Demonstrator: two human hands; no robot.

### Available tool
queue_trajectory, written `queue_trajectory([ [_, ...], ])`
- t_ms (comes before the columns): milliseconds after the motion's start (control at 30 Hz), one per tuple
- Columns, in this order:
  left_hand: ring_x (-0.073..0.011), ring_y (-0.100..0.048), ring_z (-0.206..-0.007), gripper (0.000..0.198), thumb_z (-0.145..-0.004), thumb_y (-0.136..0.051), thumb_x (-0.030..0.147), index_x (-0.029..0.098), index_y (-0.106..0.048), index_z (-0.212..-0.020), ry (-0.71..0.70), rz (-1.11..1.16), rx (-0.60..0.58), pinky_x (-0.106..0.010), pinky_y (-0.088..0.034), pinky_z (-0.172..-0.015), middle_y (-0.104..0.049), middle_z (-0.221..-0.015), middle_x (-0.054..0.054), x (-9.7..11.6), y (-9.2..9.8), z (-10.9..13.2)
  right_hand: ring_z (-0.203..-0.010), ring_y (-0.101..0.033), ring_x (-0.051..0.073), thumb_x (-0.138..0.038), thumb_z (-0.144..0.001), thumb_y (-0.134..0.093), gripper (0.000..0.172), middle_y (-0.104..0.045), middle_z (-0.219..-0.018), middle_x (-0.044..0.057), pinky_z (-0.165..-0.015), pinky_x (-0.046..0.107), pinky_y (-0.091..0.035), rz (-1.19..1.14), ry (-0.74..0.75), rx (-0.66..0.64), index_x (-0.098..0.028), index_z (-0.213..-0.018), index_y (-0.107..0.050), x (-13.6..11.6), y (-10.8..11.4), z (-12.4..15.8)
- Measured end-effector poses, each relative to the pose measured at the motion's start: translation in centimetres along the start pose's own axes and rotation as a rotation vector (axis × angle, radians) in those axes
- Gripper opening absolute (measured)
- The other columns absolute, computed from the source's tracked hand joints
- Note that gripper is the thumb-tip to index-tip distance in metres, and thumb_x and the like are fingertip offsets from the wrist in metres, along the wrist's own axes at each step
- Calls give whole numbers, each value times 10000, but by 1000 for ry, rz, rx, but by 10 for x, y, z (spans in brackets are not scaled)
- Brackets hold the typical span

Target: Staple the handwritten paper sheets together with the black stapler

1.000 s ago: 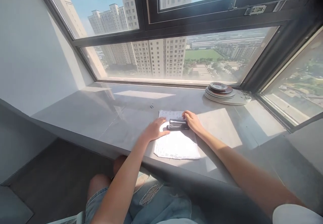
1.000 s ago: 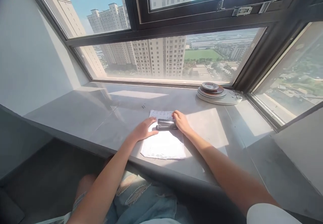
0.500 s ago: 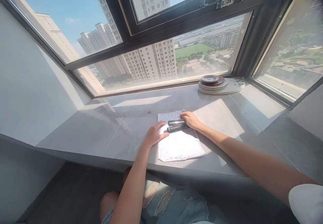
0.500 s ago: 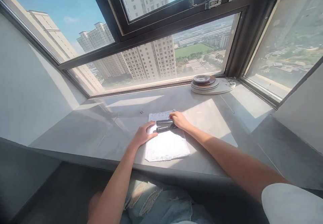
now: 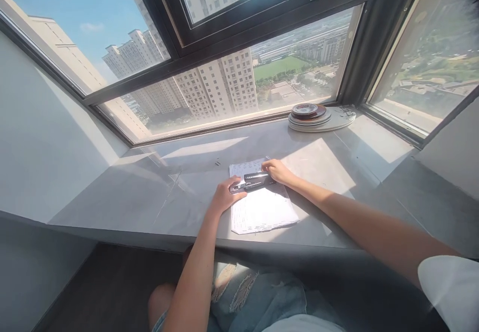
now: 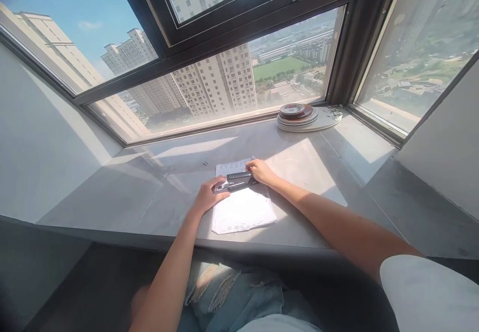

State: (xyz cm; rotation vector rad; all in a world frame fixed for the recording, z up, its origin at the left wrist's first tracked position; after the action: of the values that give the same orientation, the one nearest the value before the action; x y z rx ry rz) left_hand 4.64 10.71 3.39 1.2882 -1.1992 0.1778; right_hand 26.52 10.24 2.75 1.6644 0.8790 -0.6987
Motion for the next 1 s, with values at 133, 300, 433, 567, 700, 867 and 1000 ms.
queue_trajectory([
  [133,-307,-652,-1196,480,-710,-863,390,287,-727,-1159,3,9,14,-477,-505,-1070,-682,-1321,-63,2,2,0,-689,-531,189,-210,-667,-388,211,-637,-701,32,-651,286,-387,-50,13,28,-200,-695,-597,-7,6,3],
  [300,-316,-608,-1253,642,-708,-867,371,296,-652,-1309,7,78,24,-481,-475,-1110,-636,-1383,-70,7,5,2,-911,-630,217,-390,-894,-479,311,-725,-985,62,-781,293,-474,-250,112,-23,-192,-980,-702,-35,20,13],
  [433,-316,-520,-1362,800,-769,-829,393,321,-481,-1486,-11,130,61,-487,-430,-1156,-534,-1499,-76,15,11,6,-942,-646,232,-518,-807,-705,505,-723,-1129,87,-795,300,-489,-192,177,-332,-179,-1182,-717,-46,3,21],
  [567,-288,-371,-1490,596,-916,-674,505,295,-513,-1450,-63,167,239,-462,-292,-1249,-470,-1563,-63,23,25,5,-787,-633,196,-470,-738,-788,533,-748,-966,51,-700,271,-474,-92,199,-438,-165,-1170,-726,-39,-10,25],
  [700,-246,-371,-1498,528,-1036,-384,573,255,-513,-1437,13,600,518,-429,-328,-1239,-442,-1587,-75,8,42,1,-745,-629,186,-446,-803,-718,377,-740,-891,40,-662,260,-458,-107,193,-417,-161,-1049,-731,-38,-13,26],
  [867,-239,-437,-1459,588,-1032,-252,531,213,-496,-1462,140,1024,583,-439,-436,-1180,-416,-1601,-104,-12,34,-4,-672,-569,164,-418,-818,-697,283,-691,-776,13,-621,255,-414,-39,251,-393,-182,-973,-724,-46,-10,30],
  [1000,-237,-431,-1462,641,-1021,-192,509,180,-449,-1507,200,1065,561,-433,-454,-1165,-391,-1615,-113,-15,23,-1,-676,-558,167,-422,-821,-676,291,-668,-747,7,-627,261,-416,-54,210,-324,-182,-981,-719,-41,-4,26],
])
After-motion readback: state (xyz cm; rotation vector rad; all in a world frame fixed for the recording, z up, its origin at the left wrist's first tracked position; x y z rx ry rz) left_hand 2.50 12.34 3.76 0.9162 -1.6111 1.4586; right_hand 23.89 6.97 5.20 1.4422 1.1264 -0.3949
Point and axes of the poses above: each hand's wrist, its own z-axis away from the middle knuckle, its own y-axis out of the back of the hand, x = y × z, the point moved 10 cm from there along -z, towards the middle knuckle
